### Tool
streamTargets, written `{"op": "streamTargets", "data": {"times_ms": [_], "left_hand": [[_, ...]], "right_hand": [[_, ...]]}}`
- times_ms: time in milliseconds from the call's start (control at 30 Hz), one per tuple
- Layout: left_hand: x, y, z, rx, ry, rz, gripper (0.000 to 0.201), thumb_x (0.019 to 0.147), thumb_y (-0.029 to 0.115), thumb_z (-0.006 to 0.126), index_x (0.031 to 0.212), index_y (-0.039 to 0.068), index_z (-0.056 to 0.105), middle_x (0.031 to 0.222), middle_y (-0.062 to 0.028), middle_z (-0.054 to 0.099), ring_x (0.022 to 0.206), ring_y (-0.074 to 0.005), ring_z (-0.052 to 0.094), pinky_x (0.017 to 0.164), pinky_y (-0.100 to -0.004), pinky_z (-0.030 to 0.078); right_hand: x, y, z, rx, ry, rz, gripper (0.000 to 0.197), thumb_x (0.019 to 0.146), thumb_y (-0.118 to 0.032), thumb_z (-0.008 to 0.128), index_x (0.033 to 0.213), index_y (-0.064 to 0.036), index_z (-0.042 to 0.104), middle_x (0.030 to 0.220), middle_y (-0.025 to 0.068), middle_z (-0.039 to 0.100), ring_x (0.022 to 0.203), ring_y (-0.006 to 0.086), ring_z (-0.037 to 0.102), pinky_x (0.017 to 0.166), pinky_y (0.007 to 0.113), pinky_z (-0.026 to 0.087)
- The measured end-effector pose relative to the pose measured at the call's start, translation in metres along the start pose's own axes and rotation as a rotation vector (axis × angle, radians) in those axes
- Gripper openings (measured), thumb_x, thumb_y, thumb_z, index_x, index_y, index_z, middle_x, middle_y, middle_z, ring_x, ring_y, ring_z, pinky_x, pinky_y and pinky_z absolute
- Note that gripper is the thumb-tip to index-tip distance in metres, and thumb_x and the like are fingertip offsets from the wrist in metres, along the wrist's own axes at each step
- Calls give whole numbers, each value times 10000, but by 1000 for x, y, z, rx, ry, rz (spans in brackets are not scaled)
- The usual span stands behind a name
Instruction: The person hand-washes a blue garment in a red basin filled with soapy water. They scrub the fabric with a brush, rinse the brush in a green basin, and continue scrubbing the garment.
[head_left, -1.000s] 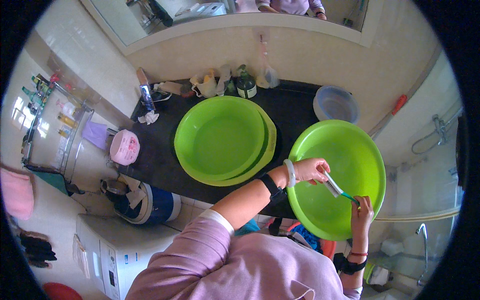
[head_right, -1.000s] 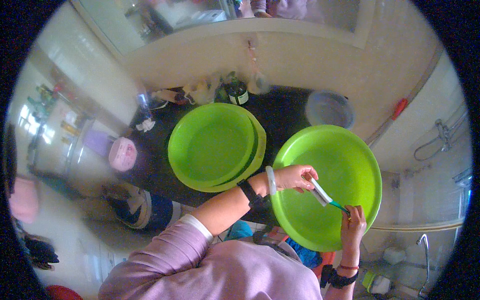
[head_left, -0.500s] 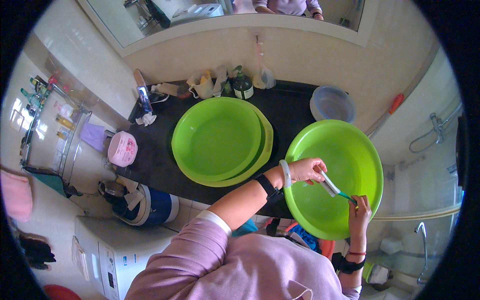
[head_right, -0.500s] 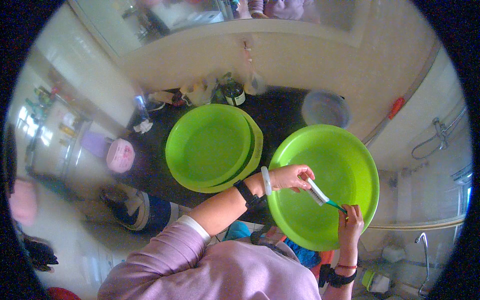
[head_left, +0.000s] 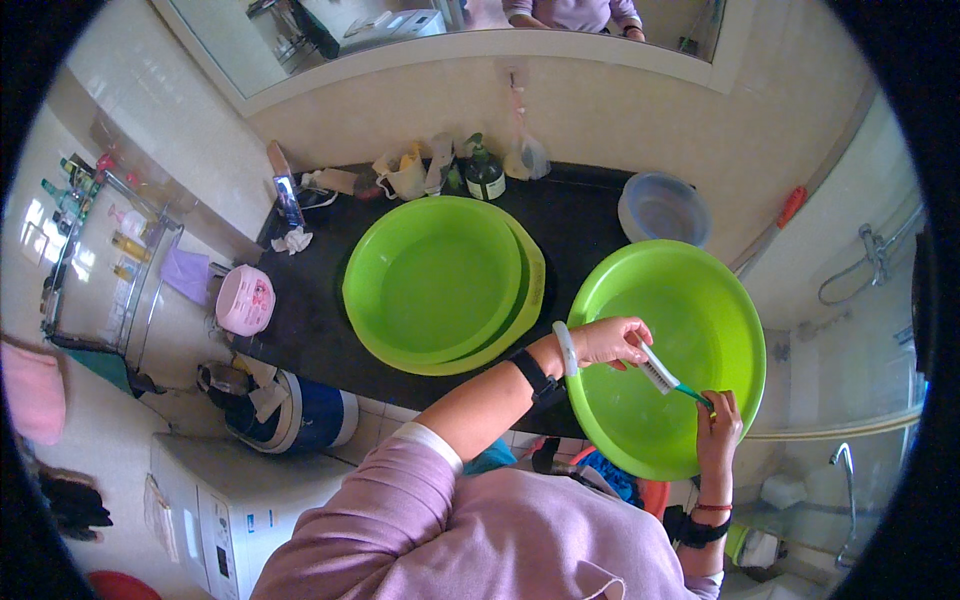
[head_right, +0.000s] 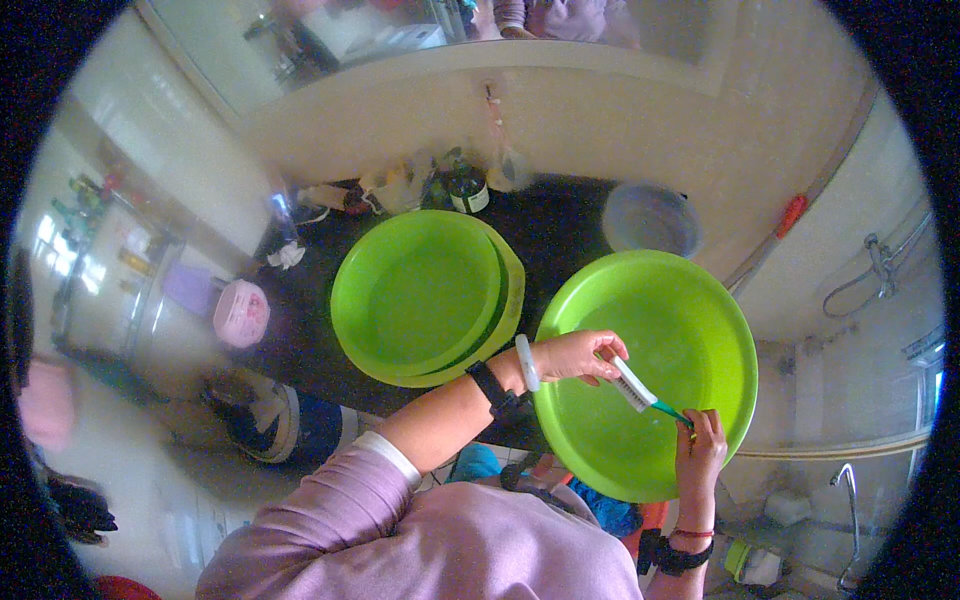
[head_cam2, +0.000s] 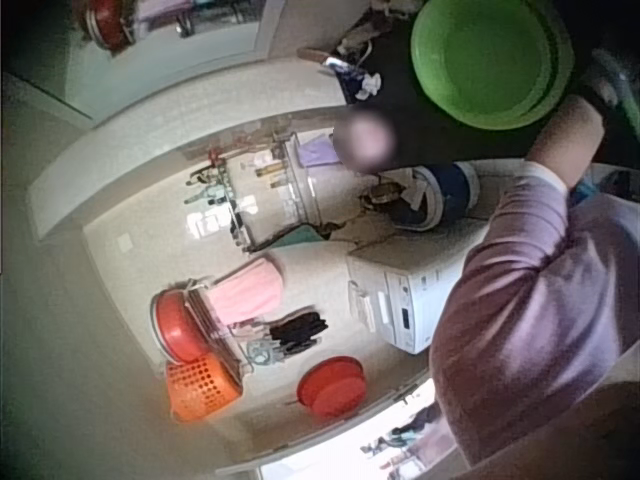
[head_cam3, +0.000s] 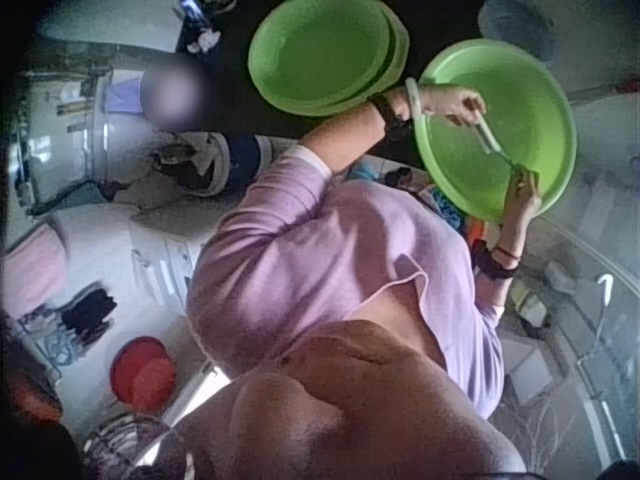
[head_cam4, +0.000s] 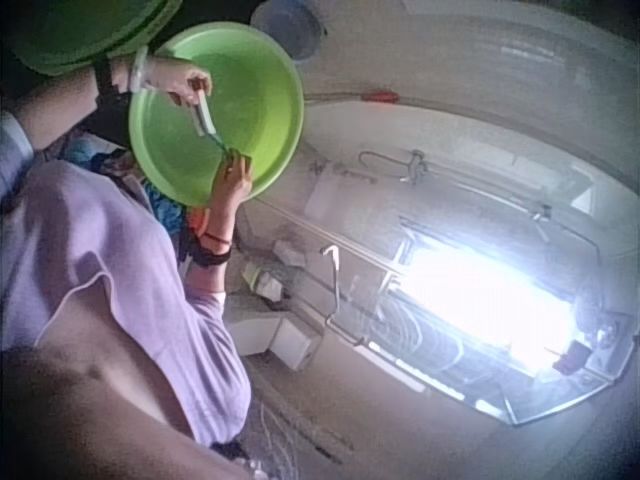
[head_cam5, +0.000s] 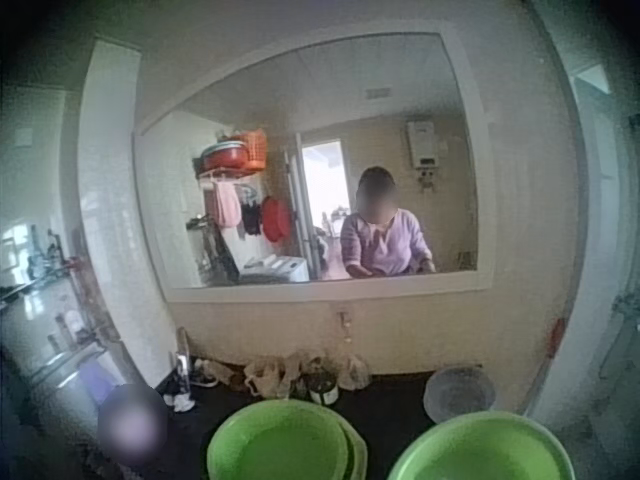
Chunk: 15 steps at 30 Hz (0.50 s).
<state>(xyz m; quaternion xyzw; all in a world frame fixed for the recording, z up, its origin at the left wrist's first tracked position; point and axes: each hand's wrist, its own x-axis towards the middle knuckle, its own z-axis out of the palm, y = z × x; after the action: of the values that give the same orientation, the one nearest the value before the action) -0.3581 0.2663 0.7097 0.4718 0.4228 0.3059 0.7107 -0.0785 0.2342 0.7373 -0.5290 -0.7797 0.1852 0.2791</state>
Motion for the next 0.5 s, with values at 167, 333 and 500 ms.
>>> {"op": "streamTargets", "data": {"times_ms": [167, 333, 500], "left_hand": [[1, -2, -1, 32, 0, 15, 284, 874, 148, 631, 1129, 86, 522, 1004, -42, 575, 905, -120, 575, 738, -274, 508], [1, -2, -4, 69, -7, 10, 274, 884, 153, 623, 1136, 92, 532, 1006, -25, 572, 923, -122, 573, 751, -253, 515], [-3, 7, -1, 83, 15, 12, 277, 873, 117, 633, 1132, 90, 537, 1003, -18, 576, 903, -119, 583, 730, -248, 522]], "right_hand": [[0, 5, 3, -1, 38, -59, 129, 781, -19, 627, 910, -21, 613, 825, 132, 562, 719, 314, 577, 612, 381, 469], [1, 13, 7, -16, 53, -60, 128, 773, -39, 645, 895, -11, 618, 820, 148, 559, 729, 341, 571, 621, 387, 469], [-2, 16, 6, -60, 84, -86, 136, 766, -86, 662, 887, -38, 623, 820, 135, 557, 768, 338, 576, 642, 402, 476]]}}
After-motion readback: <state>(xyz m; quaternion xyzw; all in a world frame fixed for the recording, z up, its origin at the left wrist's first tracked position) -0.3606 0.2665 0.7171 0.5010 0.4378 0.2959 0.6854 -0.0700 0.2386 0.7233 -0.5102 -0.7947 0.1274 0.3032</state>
